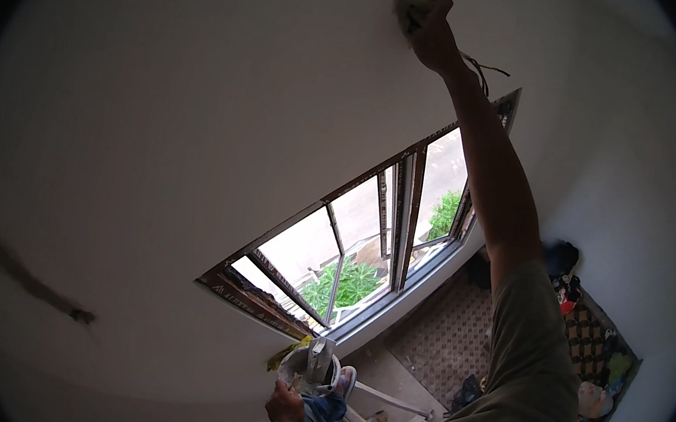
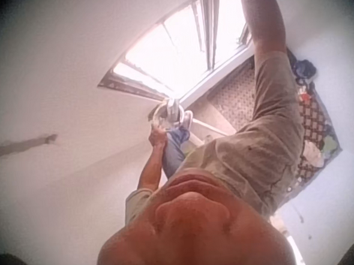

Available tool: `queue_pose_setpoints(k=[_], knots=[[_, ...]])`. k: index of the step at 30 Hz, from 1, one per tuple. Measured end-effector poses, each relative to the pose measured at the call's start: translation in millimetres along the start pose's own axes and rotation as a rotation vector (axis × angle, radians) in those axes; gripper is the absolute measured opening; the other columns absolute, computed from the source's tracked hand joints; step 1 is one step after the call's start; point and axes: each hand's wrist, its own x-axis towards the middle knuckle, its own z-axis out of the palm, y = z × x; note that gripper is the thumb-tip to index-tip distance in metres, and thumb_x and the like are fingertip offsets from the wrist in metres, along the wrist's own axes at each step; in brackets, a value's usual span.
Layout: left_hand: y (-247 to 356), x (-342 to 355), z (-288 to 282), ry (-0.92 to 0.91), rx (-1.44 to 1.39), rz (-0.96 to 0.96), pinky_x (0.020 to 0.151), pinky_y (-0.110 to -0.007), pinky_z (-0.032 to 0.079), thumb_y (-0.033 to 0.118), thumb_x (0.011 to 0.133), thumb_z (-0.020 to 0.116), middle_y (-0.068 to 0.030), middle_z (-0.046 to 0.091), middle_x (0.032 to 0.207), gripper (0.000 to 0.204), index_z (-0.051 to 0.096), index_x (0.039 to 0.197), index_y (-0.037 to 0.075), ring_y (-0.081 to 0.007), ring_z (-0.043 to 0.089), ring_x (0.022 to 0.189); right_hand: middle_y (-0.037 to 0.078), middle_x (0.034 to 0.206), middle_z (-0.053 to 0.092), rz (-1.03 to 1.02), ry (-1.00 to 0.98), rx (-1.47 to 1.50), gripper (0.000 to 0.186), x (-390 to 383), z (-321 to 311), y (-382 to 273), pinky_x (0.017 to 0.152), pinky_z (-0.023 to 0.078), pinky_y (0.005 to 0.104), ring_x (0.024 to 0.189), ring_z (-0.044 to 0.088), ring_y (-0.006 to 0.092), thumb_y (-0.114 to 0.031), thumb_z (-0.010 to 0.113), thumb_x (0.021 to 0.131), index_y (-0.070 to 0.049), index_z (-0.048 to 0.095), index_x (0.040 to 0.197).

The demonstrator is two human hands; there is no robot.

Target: The person stands on a ladder and applies plaster to a hole in the ceiling around electrical wires by hand, then uses a piece of cardboard to smooth the plaster across the ceiling surface.

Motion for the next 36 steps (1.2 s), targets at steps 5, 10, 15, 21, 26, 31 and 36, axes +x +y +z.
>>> queue_pose_setpoints(k=[5,10,15,21,26,31,36], knots=[[-7,3,9,0.006,-0.020,0.017,0.080,-0.057,0.050,0.027,0.090,0.053,-0.0240,0.067,0.100,0.028,0.047,0.108,0.006,-0.0449,0.066,0.090,0.024,0.125,0.050,-0.055,0.011,-0.259,0.057,-4,-5,12,0.096,0.050,0.0384,0.112,0.061,0.0348,0.004,0.055,0.084,0.003,0.024,0.132],[-11,-2,9,0.044,-0.006,-0.008,0.080,-0.057,0.050,0.027,0.091,0.052,-0.0236,0.067,0.100,0.028,0.047,0.108,0.006,-0.0446,0.066,0.090,0.021,0.121,0.052,0.157,0.045,-0.038,0.058,-61,-32,-33,0.092,0.053,0.0402,0.108,0.063,0.0342,0.003,0.052,0.082,0.001,0.030,0.135],[2,0,11,0.032,-0.010,0.020,0.080,-0.057,0.050,0.027,0.092,0.051,-0.0230,0.067,0.099,0.026,0.048,0.106,0.006,-0.0439,0.067,0.090,0.019,0.109,0.063,0.822,-0.176,0.953,0.056,-284,-72,-112,0.088,0.055,0.0423,0.093,0.069,0.0313,-0.025,0.067,0.088,0.000,0.045,0.132],[-11,-9,9,0.044,0.052,0.008,0.079,-0.056,0.050,0.029,0.093,0.051,-0.0230,0.068,0.099,0.026,0.048,0.105,0.006,-0.0437,0.067,0.088,0.026,0.129,0.060,1.398,-1.613,-0.123,0.056,-775,-41,-238,0.103,0.045,0.0484,0.122,0.057,0.0415,-0.028,0.068,0.080,0.001,0.059,0.128],[-5,-9,8,0.058,0.142,0.045,0.080,-0.056,0.050,0.029,0.093,0.052,-0.0233,0.067,0.098,0.027,0.048,0.106,0.005,-0.0441,0.067,0.088,0.022,0.104,0.069,1.778,-0.957,0.200,0.048,-795,-52,-298,0.083,0.054,0.0393,0.095,0.068,0.0282,-0.018,0.068,0.080,0.004,0.060,0.122],[0,-5,17,0.035,0.101,0.086,0.080,-0.056,0.050,0.025,0.092,0.051,-0.0237,0.067,0.098,0.026,0.048,0.107,0.004,-0.0445,0.066,0.089,0.002,0.073,0.061,1.258,-0.302,0.270,0.034,-554,-19,-136,0.056,0.047,0.0260,0.061,0.056,0.0092,-0.020,0.065,0.089,0.003,0.061,0.114],[6,-6,12,0.011,0.073,0.072,0.082,-0.056,0.050,0.023,0.091,0.051,-0.0239,0.067,0.101,0.026,0.048,0.108,0.004,-0.0444,0.066,0.091,0.005,0.080,0.061,0.590,-0.041,0.238,0.048,-255,-20,-21,0.059,0.048,0.0267,0.068,0.058,0.0102,-0.027,0.063,0.093,0.003,0.053,0.129]])
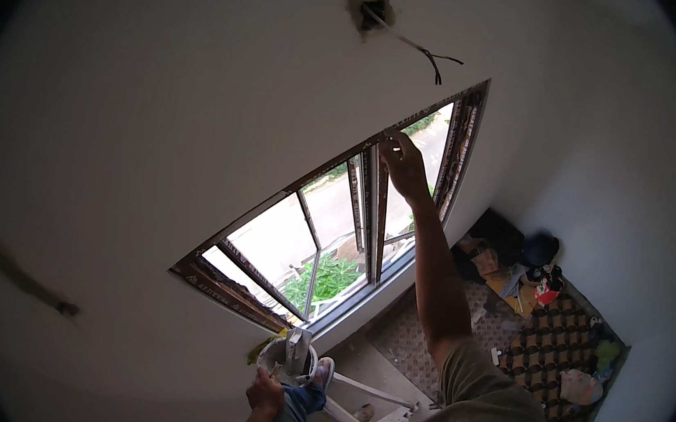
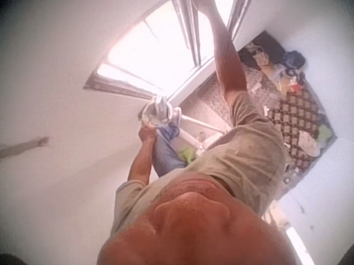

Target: The person stands on a ladder and applies plaster to a hole in the ceiling around electrical wires by hand, then uses a piece of cardboard to smooth the plaster across the ceiling surface.

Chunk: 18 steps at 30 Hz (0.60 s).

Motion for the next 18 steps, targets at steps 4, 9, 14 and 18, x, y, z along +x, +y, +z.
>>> queue_pose_setpoints(k=[4,9,14,18], knots=[[5,8,-2,-0.024,-0.020,0.002,0.083,-0.056,0.049,0.024,0.090,0.052,-0.0241,0.066,0.104,0.028,0.048,0.109,0.004,-0.0442,0.066,0.094,0.025,0.092,0.067,-0.035,0.065,-0.261,0.051,151,-21,-23,0.084,0.054,0.0460,0.084,0.067,0.0381,-0.011,0.057,0.082,0.005,0.048,0.129],[9,12,0,-0.031,-0.082,0.000,0.085,-0.056,0.049,0.025,0.090,0.052,-0.0238,0.066,0.104,0.028,0.048,0.109,0.005,-0.0444,0.066,0.094,0.032,0.112,0.055,-0.239,0.119,-0.773,0.084,218,-42,-13,0.091,0.049,0.0467,0.097,0.058,0.0420,-0.012,0.053,0.077,0.004,0.017,0.151],[4,8,-6,-0.038,-0.096,-0.017,0.084,-0.057,0.048,0.024,0.090,0.053,-0.0237,0.066,0.104,0.027,0.048,0.108,0.005,-0.0453,0.065,0.094,0.018,0.114,0.054,-0.376,0.145,-0.542,0.079,216,-47,-26,0.086,0.050,0.0422,0.098,0.056,0.0292,-0.014,0.057,0.080,-0.004,0.028,0.153],[-4,4,-4,-0.011,-0.100,-0.035,0.081,-0.057,0.049,0.025,0.090,0.054,-0.0239,0.066,0.102,0.027,0.047,0.107,0.005,-0.0459,0.065,0.092,0.019,0.116,0.052,-0.559,-0.024,-0.837,0.077,211,-49,-45,0.085,0.050,0.0449,0.100,0.054,0.0330,-0.015,0.059,0.079,-0.011,0.034,0.152]])
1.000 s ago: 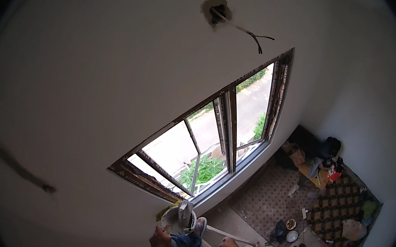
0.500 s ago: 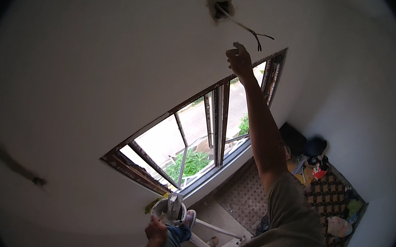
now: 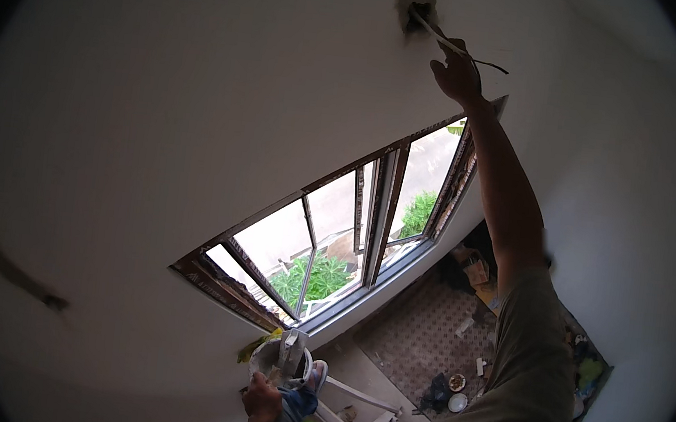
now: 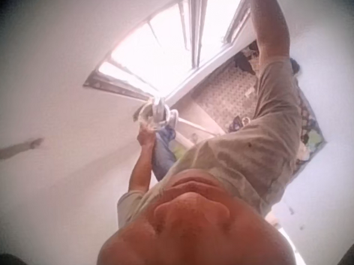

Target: The person stands on a ladder and applies plaster to a hole in the ceiling around electrical wires by hand, then uses a piece of cardboard to smooth the plaster across the ceiling surface.

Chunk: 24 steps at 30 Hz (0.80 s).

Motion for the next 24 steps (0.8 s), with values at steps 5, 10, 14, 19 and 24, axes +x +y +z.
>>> queue_pose_setpoints(k=[5,10,14,19,24], knots=[[-4,0,0,0.016,0.021,-0.009,0.079,-0.057,0.049,0.028,0.092,0.055,-0.0244,0.066,0.099,0.027,0.047,0.105,0.006,-0.0461,0.065,0.090,0.016,0.112,0.054,-0.169,0.090,-0.198,0.064,15,-1,13,0.087,0.051,0.0458,0.109,0.055,0.0353,-0.010,0.056,0.079,-0.010,0.045,0.141],[0,2,-6,-0.001,-0.011,-0.009,0.079,-0.057,0.049,0.028,0.092,0.055,-0.0246,0.065,0.099,0.026,0.047,0.104,0.006,-0.0462,0.065,0.089,0.014,0.107,0.057,0.005,-0.035,0.011,0.059,19,14,27,0.084,0.052,0.0435,0.094,0.061,0.0313,-0.010,0.057,0.078,-0.009,0.049,0.137],[-6,7,-1,0.003,0.010,0.001,0.079,-0.057,0.049,0.028,0.092,0.054,-0.0244,0.065,0.098,0.026,0.047,0.104,0.006,-0.0460,0.065,0.090,0.013,0.106,0.059,-0.006,0.108,0.004,0.046,21,33,29,0.084,0.053,0.0406,0.093,0.062,0.0295,-0.009,0.059,0.077,-0.005,0.056,0.123],[0,0,-10,0.050,0.011,0.010,0.078,-0.057,0.049,0.024,0.090,0.056,-0.0237,0.066,0.096,0.024,0.048,0.104,0.006,-0.0460,0.065,0.088,0.019,0.107,0.053,-0.075,0.142,-0.047,0.053,19,38,30,0.081,0.052,0.0481,0.094,0.061,0.0380,-0.005,0.053,0.078,-0.007,0.047,0.131],[1,-2,-9,0.049,0.033,-0.029,0.076,-0.056,0.049,0.022,0.091,0.055,-0.0223,0.066,0.095,0.022,0.049,0.104,0.006,-0.0451,0.065,0.086,0.018,0.107,0.056,-0.166,0.147,-0.145,0.030,23,38,33,0.080,0.054,0.0474,0.092,0.061,0.0364,-0.006,0.055,0.079,-0.007,0.055,0.109]])
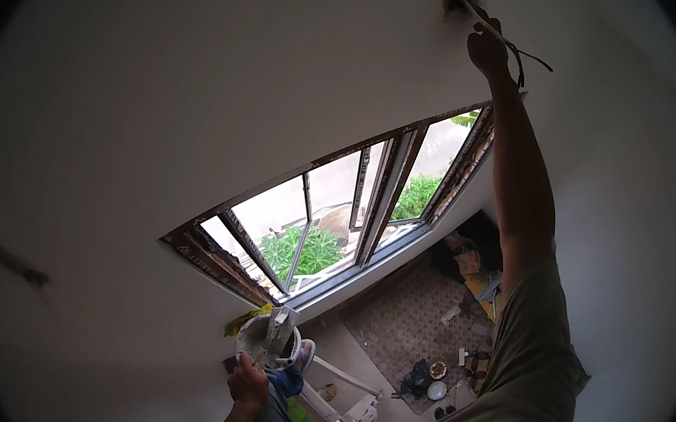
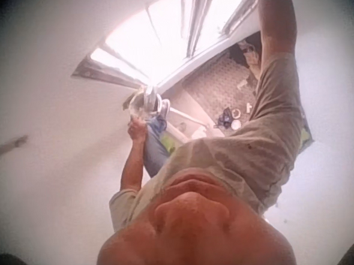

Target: The person stands on a ladder and applies plaster to a hole in the ceiling around electrical wires by hand, then uses a piece of cardboard to smooth the plaster across the ceiling surface.

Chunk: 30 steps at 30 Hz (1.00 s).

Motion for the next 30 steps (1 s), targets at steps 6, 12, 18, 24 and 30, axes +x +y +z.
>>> queue_pose_setpoints(k=[6,12,18,24,30], knots=[[-2,3,2,0.004,-0.003,0.035,0.076,-0.055,0.051,0.020,0.087,0.060,-0.0235,0.066,0.095,0.028,0.049,0.108,0.006,-0.0442,0.066,0.084,0.013,0.086,0.065,-0.360,-0.029,-0.513,0.014,3,2,9,0.076,0.054,0.0414,0.087,0.063,0.0302,-0.008,0.059,0.077,0.000,0.062,0.066],[-5,6,6,0.024,-0.051,0.056,0.076,-0.056,0.050,0.020,0.086,0.061,-0.0234,0.066,0.091,0.026,0.050,0.106,0.007,-0.0446,0.065,0.083,0.010,0.071,0.064,-0.307,-0.238,-0.762,0.016,10,3,7,0.073,0.051,0.0376,0.070,0.065,0.0250,-0.013,0.060,0.078,-0.008,0.065,0.064],[-2,6,5,0.013,-0.026,0.038,0.076,-0.057,0.050,0.020,0.086,0.060,-0.0234,0.066,0.091,0.026,0.050,0.105,0.007,-0.0454,0.065,0.082,0.003,0.073,0.059,0.201,-0.377,-0.068,0.005,7,25,45,0.063,0.049,0.0339,0.064,0.059,0.0150,-0.011,0.062,0.082,-0.008,0.061,0.078],[-1,7,9,0.004,-0.033,0.076,0.077,-0.056,0.050,0.020,0.087,0.057,-0.0233,0.066,0.093,0.023,0.050,0.103,0.007,-0.0453,0.065,0.084,-0.002,0.076,0.056,0.001,-0.086,0.448,0.005,-2,55,110,0.057,0.042,0.0335,0.061,0.049,0.0074,-0.014,0.057,0.092,-0.011,0.061,0.093],[-2,6,10,0.024,-0.040,0.070,0.076,-0.057,0.050,0.020,0.088,0.057,-0.0228,0.066,0.093,0.021,0.049,0.103,0.007,-0.0452,0.065,0.083,0.007,0.087,0.063,0.681,-0.559,0.742,0.017,28,23,94,0.083,0.051,0.0382,0.087,0.064,0.0230,-0.019,0.077,0.074,-0.011,0.064,0.082]])
